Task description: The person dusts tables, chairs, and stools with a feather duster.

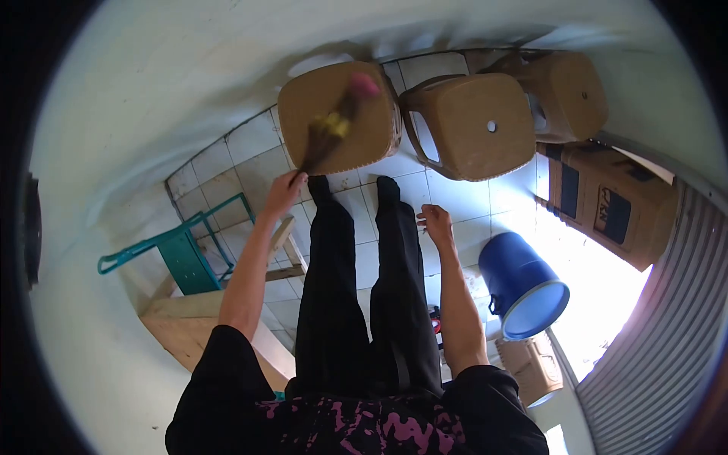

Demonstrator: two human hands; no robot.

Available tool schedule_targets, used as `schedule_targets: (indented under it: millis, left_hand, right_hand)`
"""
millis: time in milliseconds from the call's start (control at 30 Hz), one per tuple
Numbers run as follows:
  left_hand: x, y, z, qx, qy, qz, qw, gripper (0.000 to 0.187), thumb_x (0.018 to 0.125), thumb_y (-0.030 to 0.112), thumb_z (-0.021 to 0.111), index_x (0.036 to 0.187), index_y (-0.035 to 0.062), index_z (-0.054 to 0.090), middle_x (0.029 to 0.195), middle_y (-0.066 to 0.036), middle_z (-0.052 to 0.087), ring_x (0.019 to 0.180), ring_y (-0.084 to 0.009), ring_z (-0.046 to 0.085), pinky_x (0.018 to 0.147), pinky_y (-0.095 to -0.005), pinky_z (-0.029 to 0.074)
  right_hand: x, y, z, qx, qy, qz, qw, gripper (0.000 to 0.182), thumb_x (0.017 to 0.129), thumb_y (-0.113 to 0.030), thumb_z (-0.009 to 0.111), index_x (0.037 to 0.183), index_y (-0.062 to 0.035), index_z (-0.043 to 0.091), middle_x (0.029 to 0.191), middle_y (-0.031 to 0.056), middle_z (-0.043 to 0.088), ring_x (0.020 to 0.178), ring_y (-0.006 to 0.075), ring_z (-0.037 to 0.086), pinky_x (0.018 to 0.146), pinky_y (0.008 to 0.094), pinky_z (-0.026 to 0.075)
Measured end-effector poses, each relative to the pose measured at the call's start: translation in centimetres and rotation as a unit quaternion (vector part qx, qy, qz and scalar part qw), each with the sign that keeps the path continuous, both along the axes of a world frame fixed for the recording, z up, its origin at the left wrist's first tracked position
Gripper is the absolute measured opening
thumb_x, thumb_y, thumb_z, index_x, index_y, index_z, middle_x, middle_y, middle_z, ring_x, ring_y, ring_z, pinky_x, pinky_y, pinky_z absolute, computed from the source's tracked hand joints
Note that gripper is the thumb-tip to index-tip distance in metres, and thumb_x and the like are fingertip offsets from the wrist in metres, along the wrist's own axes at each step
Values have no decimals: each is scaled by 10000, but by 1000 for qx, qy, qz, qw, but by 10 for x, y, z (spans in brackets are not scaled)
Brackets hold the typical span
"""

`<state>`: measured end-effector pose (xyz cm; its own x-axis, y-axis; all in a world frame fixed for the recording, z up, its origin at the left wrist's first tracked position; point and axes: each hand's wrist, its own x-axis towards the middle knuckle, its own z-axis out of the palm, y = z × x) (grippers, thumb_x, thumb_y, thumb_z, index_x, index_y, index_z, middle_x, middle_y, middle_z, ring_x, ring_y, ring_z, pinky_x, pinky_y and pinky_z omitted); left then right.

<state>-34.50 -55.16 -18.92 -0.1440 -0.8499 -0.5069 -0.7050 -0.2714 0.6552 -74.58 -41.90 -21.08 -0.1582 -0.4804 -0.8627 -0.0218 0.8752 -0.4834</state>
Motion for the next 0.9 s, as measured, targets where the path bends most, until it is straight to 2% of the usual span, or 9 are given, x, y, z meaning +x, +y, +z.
schedule_targets:
  millis: [33, 133, 200, 300, 433, 633, 700, 733, 900]
  left_hand:
    - [-5, 14, 1, 2, 1, 10, 1000, 374, 989, 354, 534, 958, 3, 663, 731, -182, 663, 713, -335, 671, 645, -426, 496]
    - [-34, 42, 36, 101, 158, 170, 967, 233, 978, 206, 588, 967, -10, 676, 605, -45, 602, 521, -93, 577, 486, -281, 423]
    - [-43, 61, 36, 90, 215, 250, 940, 214, 975, 181, 598, 1013, -11, 685, 625, -24, 617, 524, -79, 548, 487, -269, 415]
    - [-54, 92, 33, -1, 148, 337, 930, 224, 956, 156, 607, 1089, -11, 675, 704, -35, 669, 605, -76, 557, 560, -265, 446]
    - [-69, 118, 34, -120, -19, 312, 942, 218, 973, 199, 571, 1043, 7, 646, 745, -143, 679, 683, -322, 657, 634, -395, 491]
    - [-64, 142, 36, -7, 11, 301, 954, 269, 1016, 243, 502, 959, 0, 601, 678, -109, 607, 620, -281, 594, 628, -389, 469]
    - [-64, 145, 41, 52, 68, 275, 958, 236, 1005, 231, 512, 953, 26, 617, 722, -147, 658, 683, -365, 648, 636, -438, 486]
    - [-64, 155, 27, 1, 64, 265, 962, 244, 1009, 233, 514, 966, 9, 600, 682, -124, 617, 599, -290, 611, 601, -388, 475]
    - [-80, 171, 16, -110, -78, 313, 940, 245, 1016, 239, 507, 1013, 7, 583, 691, -135, 621, 607, -279, 624, 597, -392, 482]
  right_hand:
    - [-8, 0, 0, 9, 9, 33, 999, 385, 985, -353, 562, 1169, -20, 620, 968, 101, 721, 792, 175, 693, 645, 287, 505]
    - [-19, 3, -3, 12, 12, 57, 998, 392, 986, -353, 557, 1185, -21, 619, 972, 100, 721, 797, 180, 696, 659, 291, 508]
    - [-18, 6, -1, 19, 12, 70, 997, 390, 986, -348, 556, 1190, -22, 619, 975, 101, 722, 797, 182, 697, 662, 291, 509]
    - [-12, 14, 3, 25, 19, 95, 995, 384, 987, -338, 554, 1185, -17, 623, 978, 105, 722, 804, 185, 699, 667, 294, 510]
    - [8, 27, 8, 22, 9, 120, 992, 369, 988, -324, 553, 1160, -6, 631, 974, 111, 723, 814, 192, 704, 671, 297, 511]
    - [33, 29, 1, 19, 0, 146, 989, 365, 988, -316, 560, 1167, -7, 637, 979, 105, 724, 819, 188, 702, 681, 296, 511]
    - [38, 24, 3, 9, 7, 169, 986, 366, 988, -319, 563, 1174, -12, 640, 987, 105, 724, 826, 182, 701, 686, 290, 512]
    - [39, 22, 7, 8, -3, 165, 986, 356, 989, -319, 562, 1159, -18, 645, 982, 99, 723, 817, 174, 698, 686, 280, 508]
    - [33, 9, 8, 12, -17, 173, 985, 357, 990, -342, 565, 1131, -25, 651, 955, 86, 723, 794, 168, 697, 671, 280, 503]
